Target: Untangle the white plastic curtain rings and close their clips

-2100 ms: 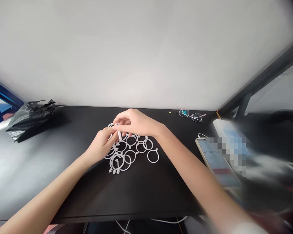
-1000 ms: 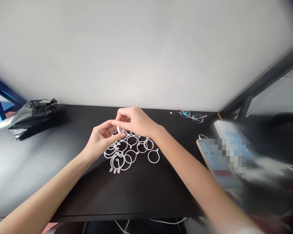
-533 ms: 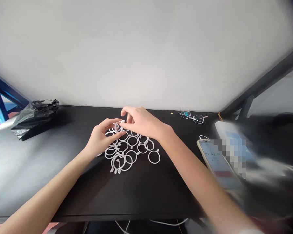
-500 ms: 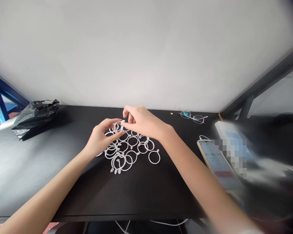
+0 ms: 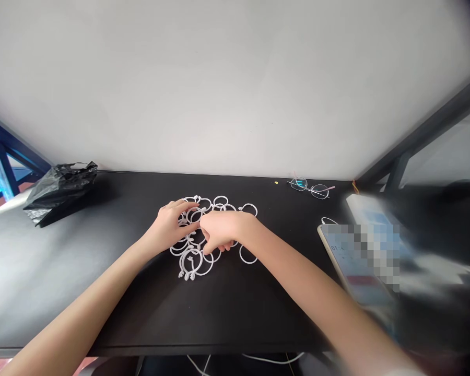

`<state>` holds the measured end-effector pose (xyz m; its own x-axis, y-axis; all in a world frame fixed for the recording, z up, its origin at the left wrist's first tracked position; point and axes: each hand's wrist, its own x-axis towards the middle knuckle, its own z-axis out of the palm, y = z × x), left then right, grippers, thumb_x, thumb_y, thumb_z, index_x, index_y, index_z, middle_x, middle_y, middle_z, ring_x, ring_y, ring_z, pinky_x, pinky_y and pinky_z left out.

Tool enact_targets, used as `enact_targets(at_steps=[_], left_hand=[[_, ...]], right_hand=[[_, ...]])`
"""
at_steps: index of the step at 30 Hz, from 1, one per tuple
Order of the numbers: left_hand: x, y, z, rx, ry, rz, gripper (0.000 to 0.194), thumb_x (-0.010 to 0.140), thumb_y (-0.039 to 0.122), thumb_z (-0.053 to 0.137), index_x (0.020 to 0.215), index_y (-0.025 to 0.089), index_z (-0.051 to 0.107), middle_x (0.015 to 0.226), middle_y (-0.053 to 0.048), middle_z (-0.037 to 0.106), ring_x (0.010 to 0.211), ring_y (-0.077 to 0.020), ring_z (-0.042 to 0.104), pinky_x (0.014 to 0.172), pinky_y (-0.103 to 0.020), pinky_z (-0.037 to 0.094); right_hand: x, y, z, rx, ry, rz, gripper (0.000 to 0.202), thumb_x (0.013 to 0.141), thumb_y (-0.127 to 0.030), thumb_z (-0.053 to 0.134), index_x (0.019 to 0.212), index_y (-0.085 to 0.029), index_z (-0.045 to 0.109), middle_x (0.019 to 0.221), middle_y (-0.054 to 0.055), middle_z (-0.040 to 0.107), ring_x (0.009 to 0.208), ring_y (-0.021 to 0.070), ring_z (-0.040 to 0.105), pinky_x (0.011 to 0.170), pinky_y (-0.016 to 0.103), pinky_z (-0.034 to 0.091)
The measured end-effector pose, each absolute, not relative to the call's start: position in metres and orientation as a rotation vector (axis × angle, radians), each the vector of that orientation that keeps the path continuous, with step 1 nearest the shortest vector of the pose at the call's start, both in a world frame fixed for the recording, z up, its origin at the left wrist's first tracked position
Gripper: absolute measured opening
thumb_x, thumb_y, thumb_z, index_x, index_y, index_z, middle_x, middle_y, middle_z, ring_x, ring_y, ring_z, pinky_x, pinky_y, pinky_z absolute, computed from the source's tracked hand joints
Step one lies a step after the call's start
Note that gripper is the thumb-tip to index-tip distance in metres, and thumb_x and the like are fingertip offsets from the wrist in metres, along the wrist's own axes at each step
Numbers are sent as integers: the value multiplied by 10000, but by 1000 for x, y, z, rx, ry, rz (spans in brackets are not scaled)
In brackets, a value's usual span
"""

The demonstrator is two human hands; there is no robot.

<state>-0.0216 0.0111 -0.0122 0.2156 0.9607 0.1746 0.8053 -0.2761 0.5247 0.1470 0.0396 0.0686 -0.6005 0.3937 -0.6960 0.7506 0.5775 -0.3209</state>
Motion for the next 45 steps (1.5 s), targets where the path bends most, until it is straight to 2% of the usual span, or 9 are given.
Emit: enact_targets(at_steps=[4, 7, 13, 21, 27, 30, 38, 45], left_hand=[[-21, 10, -10, 2162, 1639, 682, 428, 789, 440, 564, 1144, 208, 618, 1141, -97, 649, 1041, -292, 587, 925, -444, 448], [-20, 8, -8, 2150, 1610, 735, 415, 785, 429, 590, 1143, 220, 617, 1190, -96, 615, 1100, -301, 574, 945, -431, 450], [-13, 3, 0, 2062, 1486, 898, 317, 848, 435, 583, 1092, 237, 625, 1166, -79, 628, 1097, -270, 586, 952, -393, 454], [-8, -2, 8, 1815, 1235, 937, 254, 880, 380, 594, 1040, 200, 674, 1049, -82, 700, 995, -250, 639, 930, -392, 478], [-2, -6, 12, 1572, 986, 905, 298, 889, 376, 597, 1129, 210, 656, 1113, -97, 702, 1007, -278, 663, 902, -419, 529], [-2, -7, 13, 1521, 962, 911, 340, 889, 395, 587, 1171, 212, 641, 1129, -99, 700, 1002, -289, 665, 901, -433, 528], [-5, -5, 10, 1573, 1095, 953, 299, 886, 401, 550, 1092, 237, 693, 1106, -62, 703, 1046, -290, 626, 937, -410, 488], [-8, -4, 7, 1622, 1112, 838, 353, 818, 280, 529, 1143, 278, 668, 975, -25, 712, 872, -240, 630, 754, -329, 523]], right_hand=[[146, 35, 70, 899, 2225, -839, 138, 750, -145, 554, 612, -141, 550, 617, 14, 634, 536, 134, 580, 539, 265, 478], [148, 33, 76, 926, 2255, -832, 137, 722, -106, 543, 591, -143, 533, 571, 18, 607, 515, 146, 573, 516, 276, 471], [164, 35, 95, 1062, 2357, -845, 84, 679, -110, 571, 611, -150, 544, 561, 23, 601, 490, 153, 566, 470, 277, 435], [181, 36, 111, 1093, 2476, -903, 53, 711, -162, 600, 667, -147, 573, 587, 34, 617, 464, 142, 564, 449, 253, 390], [187, 37, 112, 1059, 2603, -1017, 43, 743, -187, 596, 722, -150, 587, 674, 35, 653, 481, 114, 573, 466, 230, 383], [188, 37, 111, 1025, 2640, -1081, 74, 773, -209, 589, 729, -151, 578, 671, 31, 655, 500, 114, 584, 479, 224, 385], [190, 39, 111, 1096, 2719, -1067, 96, 796, -222, 613, 744, -148, 580, 699, 29, 635, 527, 104, 560, 492, 221, 343], [190, 39, 113, 1073, 2775, -1068, 105, 811, -229, 596, 745, -151, 573, 739, 28, 630, 538, 99, 539, 478, 222, 331]])
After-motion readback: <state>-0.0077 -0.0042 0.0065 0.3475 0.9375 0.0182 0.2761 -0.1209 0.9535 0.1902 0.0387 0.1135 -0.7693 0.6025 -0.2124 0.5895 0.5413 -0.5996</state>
